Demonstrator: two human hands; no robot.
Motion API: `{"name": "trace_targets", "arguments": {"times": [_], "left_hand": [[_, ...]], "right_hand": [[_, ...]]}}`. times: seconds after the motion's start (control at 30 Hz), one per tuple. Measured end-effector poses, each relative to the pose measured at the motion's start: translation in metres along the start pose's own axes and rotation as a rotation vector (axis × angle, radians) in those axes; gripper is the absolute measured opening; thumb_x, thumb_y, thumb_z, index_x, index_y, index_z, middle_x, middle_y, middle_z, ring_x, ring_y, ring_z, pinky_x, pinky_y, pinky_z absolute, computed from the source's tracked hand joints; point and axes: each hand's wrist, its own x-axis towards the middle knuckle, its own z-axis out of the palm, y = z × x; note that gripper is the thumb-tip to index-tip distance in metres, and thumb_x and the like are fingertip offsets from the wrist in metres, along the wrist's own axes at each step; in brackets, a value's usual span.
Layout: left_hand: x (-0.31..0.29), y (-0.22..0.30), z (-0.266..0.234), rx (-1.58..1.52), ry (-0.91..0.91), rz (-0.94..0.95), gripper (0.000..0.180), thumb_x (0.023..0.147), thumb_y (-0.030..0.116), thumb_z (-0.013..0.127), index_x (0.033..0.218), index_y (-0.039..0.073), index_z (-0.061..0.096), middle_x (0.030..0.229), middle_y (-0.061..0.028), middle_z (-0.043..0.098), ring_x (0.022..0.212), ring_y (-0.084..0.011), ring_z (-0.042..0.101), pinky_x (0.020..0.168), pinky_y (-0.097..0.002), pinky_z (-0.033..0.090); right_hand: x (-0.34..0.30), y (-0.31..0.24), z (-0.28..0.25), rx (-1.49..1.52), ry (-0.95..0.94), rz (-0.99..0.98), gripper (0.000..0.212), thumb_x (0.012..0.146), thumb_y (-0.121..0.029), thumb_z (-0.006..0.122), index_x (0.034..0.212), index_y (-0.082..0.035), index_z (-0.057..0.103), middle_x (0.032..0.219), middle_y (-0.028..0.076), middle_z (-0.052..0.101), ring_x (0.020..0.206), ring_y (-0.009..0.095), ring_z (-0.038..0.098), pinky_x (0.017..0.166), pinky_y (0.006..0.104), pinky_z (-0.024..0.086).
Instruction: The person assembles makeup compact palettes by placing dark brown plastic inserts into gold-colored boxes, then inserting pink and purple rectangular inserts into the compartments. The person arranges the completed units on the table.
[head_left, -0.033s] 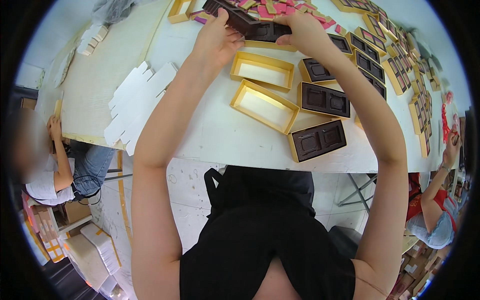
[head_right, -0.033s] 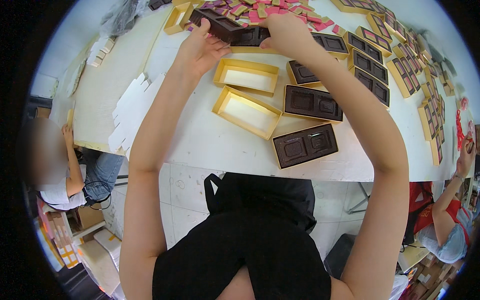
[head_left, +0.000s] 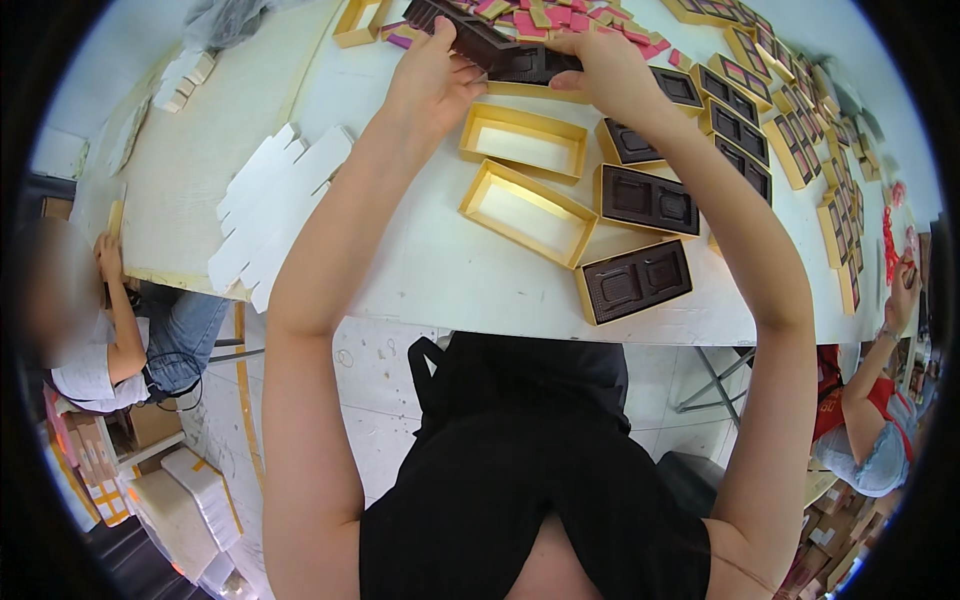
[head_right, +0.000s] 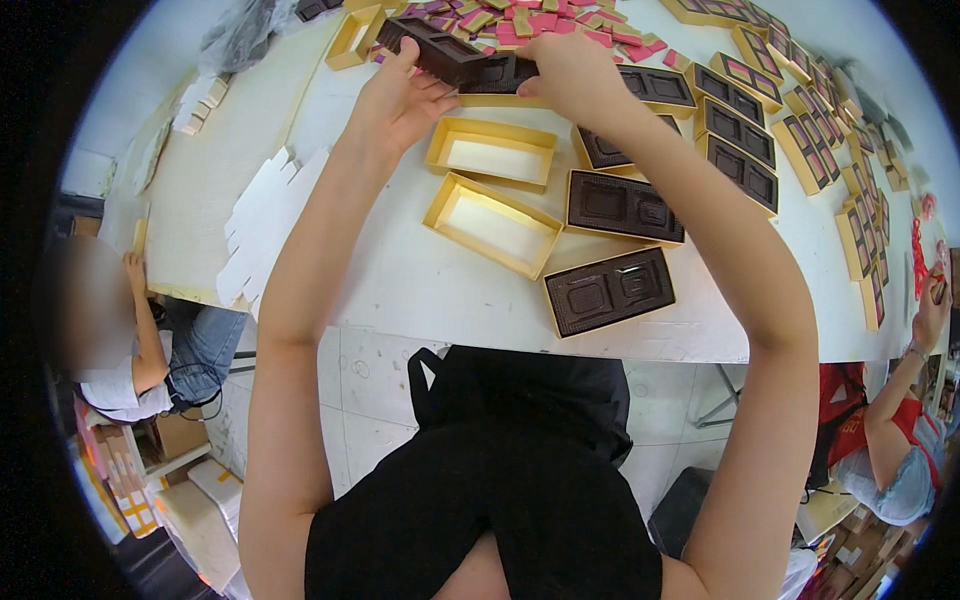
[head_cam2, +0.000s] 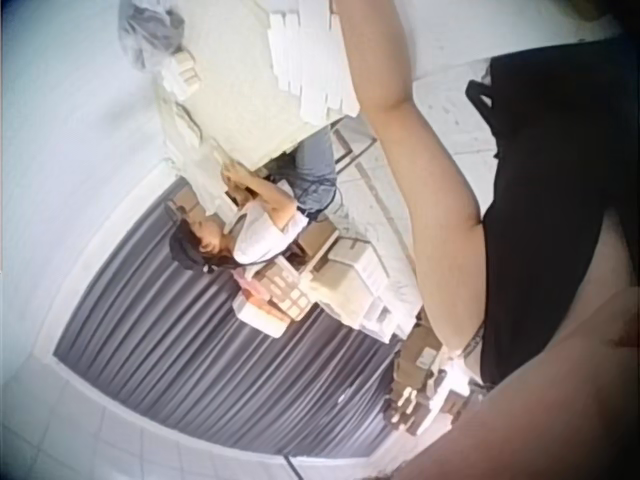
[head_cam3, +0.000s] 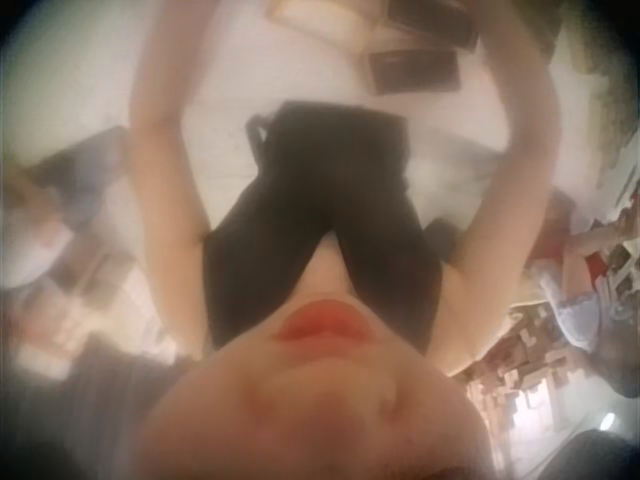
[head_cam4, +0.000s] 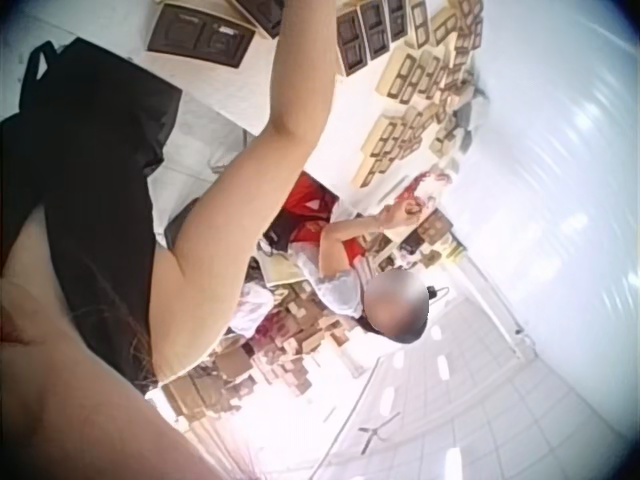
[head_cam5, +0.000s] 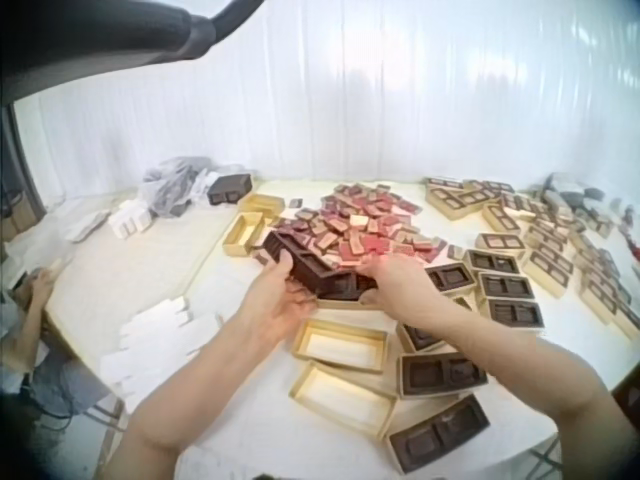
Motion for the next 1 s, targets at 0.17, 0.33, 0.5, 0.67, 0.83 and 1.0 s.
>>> {"name": "trace_targets", "arguments": {"times": [0.17, 0.33, 0.5, 0.67, 0.83, 1.0], "left_hand": [[-0.006, 0.002, 0.002, 0.035, 0.027, -0.001, 0.033, 0.106, 0.036, 0.044, 0.124, 0.009, 0.039, 0.118, -0.0185, 0.056, 0.111, -0.0353, 0.056, 0.101, -0.0617, 0.041], [-0.005, 0.002, 0.002, 0.063, 0.006, 0.026, 0.036, 0.106, 0.037, 0.045, 0.125, 0.007, 0.039, 0.119, -0.0194, 0.056, 0.114, -0.037, 0.055, 0.101, -0.0627, 0.041], [-0.001, -0.001, 0.0, 0.065, -0.012, 0.015, 0.034, 0.106, 0.035, 0.046, 0.124, 0.007, 0.04, 0.117, -0.0188, 0.056, 0.11, -0.0358, 0.056, 0.099, -0.0621, 0.043], [-0.006, -0.001, 0.009, 0.046, 0.048, 0.045, 0.037, 0.105, 0.037, 0.048, 0.128, 0.009, 0.041, 0.123, -0.0224, 0.056, 0.116, -0.039, 0.055, 0.101, -0.06, 0.044], [-0.004, 0.0, 0.005, 0.068, 0.016, 0.036, 0.035, 0.105, 0.036, 0.048, 0.128, 0.011, 0.04, 0.121, -0.0208, 0.057, 0.112, -0.0374, 0.058, 0.099, -0.0594, 0.046], [-0.008, 0.001, 0.009, 0.105, 0.007, 0.049, 0.031, 0.105, 0.035, 0.047, 0.123, 0.01, 0.043, 0.113, -0.0158, 0.058, 0.108, -0.0321, 0.057, 0.095, -0.0576, 0.047]], "right_hand": [[-0.012, 0.012, 0.024, -0.261, 0.171, -0.21, 0.047, 0.084, -0.005, 0.069, 0.13, -0.007, 0.063, 0.139, 0.017, 0.056, 0.126, 0.029, 0.056, 0.102, 0.0383, 0.047], [-0.002, 0.023, -0.023, -0.234, -0.234, -0.317, 0.055, 0.077, 0.016, 0.056, 0.125, -0.007, 0.066, 0.14, 0.011, 0.056, 0.124, 0.029, 0.057, 0.102, 0.0372, 0.049], [-0.008, 0.04, 0.007, -0.137, 0.037, -0.328, 0.04, 0.075, 0.011, 0.058, 0.109, -0.004, 0.072, 0.118, 0.01, 0.068, 0.101, 0.031, 0.066, 0.089, 0.0385, 0.054], [-0.008, 0.025, 0.006, -0.097, 0.051, -0.301, 0.022, 0.079, 0.009, 0.062, 0.098, 0.0, 0.071, 0.119, 0.011, 0.065, 0.099, 0.032, 0.065, 0.084, 0.0389, 0.054], [0.011, 0.044, -0.018, 0.11, -0.225, -0.306, 0.022, 0.074, 0.013, 0.063, 0.091, 0.0, 0.07, 0.109, 0.011, 0.067, 0.095, 0.03, 0.064, 0.078, 0.038, 0.054], [0.0, 0.047, -0.008, -0.07, 0.008, -0.554, 0.012, 0.068, 0.008, 0.062, 0.071, -0.001, 0.055, 0.077, 0.01, 0.057, 0.081, 0.03, 0.06, 0.069, 0.0407, 0.049]]}}
